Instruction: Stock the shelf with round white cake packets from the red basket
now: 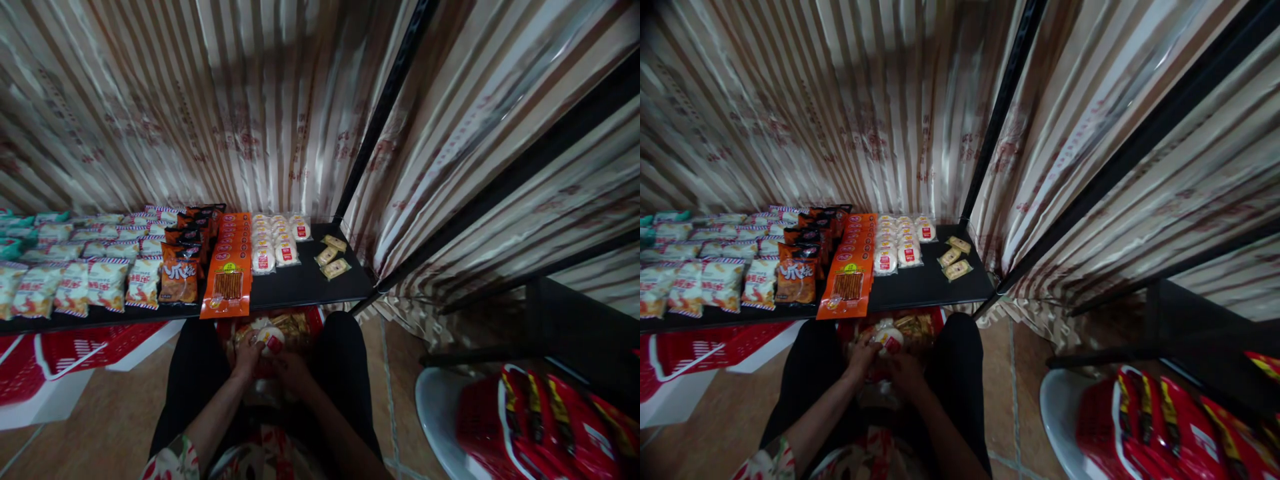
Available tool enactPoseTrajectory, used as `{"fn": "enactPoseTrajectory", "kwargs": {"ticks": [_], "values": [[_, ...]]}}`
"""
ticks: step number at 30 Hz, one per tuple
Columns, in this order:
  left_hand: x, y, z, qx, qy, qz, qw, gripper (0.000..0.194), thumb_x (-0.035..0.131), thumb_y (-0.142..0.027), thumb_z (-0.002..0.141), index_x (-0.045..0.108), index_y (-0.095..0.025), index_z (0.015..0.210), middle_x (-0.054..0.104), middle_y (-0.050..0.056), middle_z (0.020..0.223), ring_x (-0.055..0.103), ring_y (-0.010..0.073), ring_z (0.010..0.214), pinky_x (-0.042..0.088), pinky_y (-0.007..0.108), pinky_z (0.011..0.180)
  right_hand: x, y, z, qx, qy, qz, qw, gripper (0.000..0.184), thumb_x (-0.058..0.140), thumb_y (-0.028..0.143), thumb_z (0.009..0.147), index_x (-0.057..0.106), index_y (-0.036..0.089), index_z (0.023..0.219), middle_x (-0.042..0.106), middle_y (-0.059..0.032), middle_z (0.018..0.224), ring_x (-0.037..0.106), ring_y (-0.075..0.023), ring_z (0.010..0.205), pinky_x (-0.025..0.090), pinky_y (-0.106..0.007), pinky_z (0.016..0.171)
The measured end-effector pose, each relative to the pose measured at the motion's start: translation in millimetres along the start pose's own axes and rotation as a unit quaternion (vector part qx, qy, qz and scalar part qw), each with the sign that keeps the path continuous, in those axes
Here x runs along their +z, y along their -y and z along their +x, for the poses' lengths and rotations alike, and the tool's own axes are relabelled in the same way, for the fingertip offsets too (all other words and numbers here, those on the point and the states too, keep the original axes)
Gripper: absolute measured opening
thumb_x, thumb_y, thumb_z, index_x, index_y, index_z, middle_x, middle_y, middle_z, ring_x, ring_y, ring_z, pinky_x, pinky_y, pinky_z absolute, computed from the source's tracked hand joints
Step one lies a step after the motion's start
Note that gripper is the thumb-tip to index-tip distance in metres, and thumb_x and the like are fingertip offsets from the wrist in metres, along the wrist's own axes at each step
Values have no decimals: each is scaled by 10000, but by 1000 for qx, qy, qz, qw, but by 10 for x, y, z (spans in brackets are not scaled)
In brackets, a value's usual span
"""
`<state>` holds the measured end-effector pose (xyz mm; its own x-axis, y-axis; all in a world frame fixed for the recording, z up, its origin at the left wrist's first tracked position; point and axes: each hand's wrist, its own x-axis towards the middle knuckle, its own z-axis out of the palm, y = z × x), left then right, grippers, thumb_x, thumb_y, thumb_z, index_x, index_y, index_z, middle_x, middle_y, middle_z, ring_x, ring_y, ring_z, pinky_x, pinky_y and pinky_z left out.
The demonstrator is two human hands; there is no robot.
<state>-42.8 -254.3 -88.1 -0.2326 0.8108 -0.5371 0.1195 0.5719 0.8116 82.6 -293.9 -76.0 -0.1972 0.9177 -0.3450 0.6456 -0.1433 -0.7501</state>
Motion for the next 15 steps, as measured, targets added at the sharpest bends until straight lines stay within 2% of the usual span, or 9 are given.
{"fn": "enactPoseTrajectory", "kwargs": {"ticks": [2, 5, 10, 15], "values": [[-10, -63, -49, 0, 17, -1, 1000, 361, 519, -107, 650, 604, -164, 995, 594, -23, 592, 537, 109, 479, 421, 204, 478, -94, 31, -14, 11, 14, -22, 1000, 284, 425, 205, 799, 699, 144, 758, 689, -46, 738, 596, -143, 638, 382, -204, 551], [-24, -135, -93, 35, 38, 7, 999, 359, 488, -97, 632, 619, -160, 960, 617, -15, 622, 546, 115, 516, 420, 199, 495, -258, 89, -51, -7, 8, -5, 1000, 271, 434, 227, 790, 674, 144, 696, 669, -34, 678, 573, -132, 597, 363, -201, 516], [3, -174, -95, 73, 94, -5, 993, 337, 475, -109, 589, 627, -144, 888, 640, -8, 660, 576, 136, 604, 448, 212, 558, -491, 144, -108, -25, -71, 93, 993, 251, 435, 288, 779, 645, 151, 791, 664, -27, 690, 585, -134, 616, 416, -214, 571], [83, -284, -190, 79, 129, -41, 988, 318, 481, -89, 542, 630, -145, 817, 630, -19, 607, 554, 130, 555, 444, 215, 534, -592, 119, -121, -2, -165, 57, 985, 231, 433, 272, 761, 601, 174, 884, 633, -9, 666, 584, -141, 626, 439, -238, 621]]}}
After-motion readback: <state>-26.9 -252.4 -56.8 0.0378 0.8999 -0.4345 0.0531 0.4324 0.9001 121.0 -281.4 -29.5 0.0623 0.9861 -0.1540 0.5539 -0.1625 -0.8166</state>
